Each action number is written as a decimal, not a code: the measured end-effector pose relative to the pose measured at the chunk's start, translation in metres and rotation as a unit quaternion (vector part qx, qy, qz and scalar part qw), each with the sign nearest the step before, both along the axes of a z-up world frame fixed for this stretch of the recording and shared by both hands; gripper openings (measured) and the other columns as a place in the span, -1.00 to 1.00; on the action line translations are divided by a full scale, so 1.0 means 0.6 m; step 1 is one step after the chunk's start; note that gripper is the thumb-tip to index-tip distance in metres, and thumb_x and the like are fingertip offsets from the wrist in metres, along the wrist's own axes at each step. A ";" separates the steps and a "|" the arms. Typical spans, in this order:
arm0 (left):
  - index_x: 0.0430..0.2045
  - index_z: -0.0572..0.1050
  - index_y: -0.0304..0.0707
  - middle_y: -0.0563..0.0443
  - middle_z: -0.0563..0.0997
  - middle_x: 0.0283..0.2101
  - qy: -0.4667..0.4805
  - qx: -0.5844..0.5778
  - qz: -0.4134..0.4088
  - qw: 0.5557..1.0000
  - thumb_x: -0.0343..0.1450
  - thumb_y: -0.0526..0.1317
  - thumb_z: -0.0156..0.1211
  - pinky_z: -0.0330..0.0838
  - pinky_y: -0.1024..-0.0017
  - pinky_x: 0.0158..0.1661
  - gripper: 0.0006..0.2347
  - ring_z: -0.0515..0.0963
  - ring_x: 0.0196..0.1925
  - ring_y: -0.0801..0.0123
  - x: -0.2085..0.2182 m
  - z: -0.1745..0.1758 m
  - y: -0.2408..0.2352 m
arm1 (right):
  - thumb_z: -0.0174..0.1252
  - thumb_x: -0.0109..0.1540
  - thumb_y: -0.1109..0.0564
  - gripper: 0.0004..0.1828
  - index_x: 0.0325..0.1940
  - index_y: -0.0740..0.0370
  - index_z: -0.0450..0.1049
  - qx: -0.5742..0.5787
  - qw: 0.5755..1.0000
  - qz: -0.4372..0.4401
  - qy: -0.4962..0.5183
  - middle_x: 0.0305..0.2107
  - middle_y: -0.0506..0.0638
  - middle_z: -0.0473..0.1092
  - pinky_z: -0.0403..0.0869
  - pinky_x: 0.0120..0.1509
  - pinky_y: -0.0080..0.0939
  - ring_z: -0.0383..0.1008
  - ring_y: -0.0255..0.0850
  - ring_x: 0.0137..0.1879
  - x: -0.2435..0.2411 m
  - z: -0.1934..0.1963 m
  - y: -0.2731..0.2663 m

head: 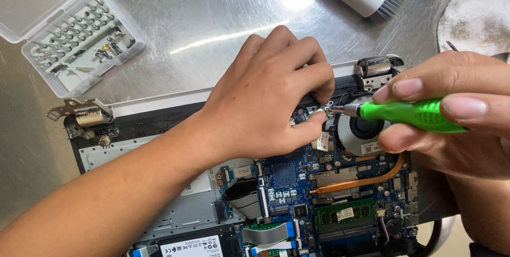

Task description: The person uses a green-handled screwdriver to remove screws from the laptop's cooling fan assembly. They then switch to a blue-handled screwdriver to continue unscrewing components near the fan and heat pipe. The person carefully handles the internal parts while working on the disassembled laptop.

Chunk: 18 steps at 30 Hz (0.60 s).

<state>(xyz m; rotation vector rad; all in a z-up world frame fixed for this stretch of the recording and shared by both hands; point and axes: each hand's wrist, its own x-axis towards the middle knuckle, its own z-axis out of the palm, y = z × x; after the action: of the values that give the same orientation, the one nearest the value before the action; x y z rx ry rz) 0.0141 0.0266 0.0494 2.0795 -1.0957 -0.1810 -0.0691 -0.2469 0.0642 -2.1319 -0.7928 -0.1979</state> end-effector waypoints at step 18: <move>-0.42 0.46 -0.08 0.13 0.43 -0.20 0.003 -0.014 -0.003 1.000 0.34 -0.17 0.20 0.17 0.16 -0.14 -0.92 0.35 -0.09 0.16 -0.001 0.002 0.001 | 0.38 0.31 0.17 -0.24 0.42 -0.02 0.04 0.018 0.998 0.050 -0.043 0.09 0.11 0.32 0.79 0.15 -0.39 0.68 -0.09 0.11 0.016 -0.026 -0.031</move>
<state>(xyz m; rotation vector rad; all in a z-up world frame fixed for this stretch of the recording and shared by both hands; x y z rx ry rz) 0.0137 0.0271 0.0508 2.0489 -1.0954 -0.1737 -0.0597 -0.2653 0.0486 -2.0556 -0.9373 -0.2512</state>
